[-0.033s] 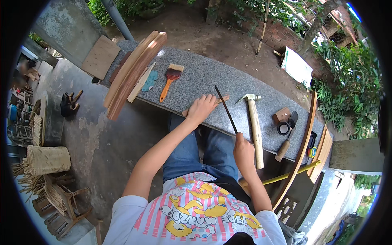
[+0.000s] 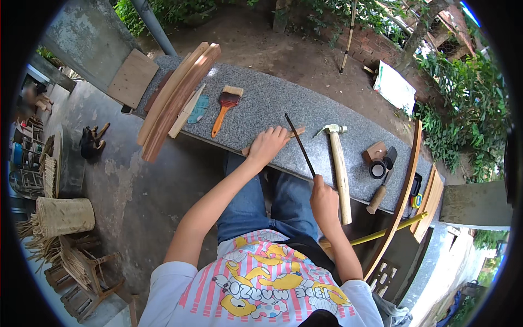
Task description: The person cuts into a piece of wood with a saw blade and then carves the wood using a chisel over a wooden board.
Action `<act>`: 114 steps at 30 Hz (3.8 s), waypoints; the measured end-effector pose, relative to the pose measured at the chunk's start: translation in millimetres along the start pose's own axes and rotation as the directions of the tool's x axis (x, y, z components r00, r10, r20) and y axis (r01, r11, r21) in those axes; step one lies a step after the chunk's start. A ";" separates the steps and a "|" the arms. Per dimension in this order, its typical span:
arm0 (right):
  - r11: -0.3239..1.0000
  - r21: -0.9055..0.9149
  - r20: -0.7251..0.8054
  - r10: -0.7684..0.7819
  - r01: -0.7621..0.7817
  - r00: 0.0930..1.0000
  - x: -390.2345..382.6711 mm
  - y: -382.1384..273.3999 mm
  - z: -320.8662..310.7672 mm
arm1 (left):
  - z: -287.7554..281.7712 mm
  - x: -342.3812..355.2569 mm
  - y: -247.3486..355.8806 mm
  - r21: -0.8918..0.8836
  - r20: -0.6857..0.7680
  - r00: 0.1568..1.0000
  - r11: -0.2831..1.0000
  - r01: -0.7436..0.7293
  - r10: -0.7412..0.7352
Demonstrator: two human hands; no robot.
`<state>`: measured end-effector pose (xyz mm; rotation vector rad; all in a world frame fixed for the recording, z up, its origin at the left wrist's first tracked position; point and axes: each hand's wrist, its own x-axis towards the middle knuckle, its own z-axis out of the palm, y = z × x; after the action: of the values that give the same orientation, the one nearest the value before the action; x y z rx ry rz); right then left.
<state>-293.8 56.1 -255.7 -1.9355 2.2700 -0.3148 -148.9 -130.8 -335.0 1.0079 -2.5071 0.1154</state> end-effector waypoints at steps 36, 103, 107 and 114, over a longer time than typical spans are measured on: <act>1.000 0.027 -0.053 -0.010 0.011 0.999 37.2 0.6 21.6 | 4.7 5.7 7.9 -0.017 0.013 1.000 1.000 -0.022 0.022; 0.991 0.126 -0.059 0.040 -0.032 0.997 -9.1 -0.2 2.6 | 5.7 -1.9 4.2 0.174 -0.008 1.000 0.985 -0.013 0.014; 0.993 0.115 -0.085 0.012 -0.002 0.996 9.1 2.2 13.9 | 5.6 0.8 5.4 0.135 -0.043 0.998 0.990 -0.031 0.037; 0.999 0.042 -0.041 -0.010 0.011 0.999 20.9 -3.1 7.6 | 5.9 4.8 2.5 0.033 -0.009 1.000 0.999 0.008 -0.007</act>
<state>-292.4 34.5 -261.6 -1.9381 2.2596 -0.4036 -155.8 -133.4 -338.1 1.0276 -2.5007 0.1588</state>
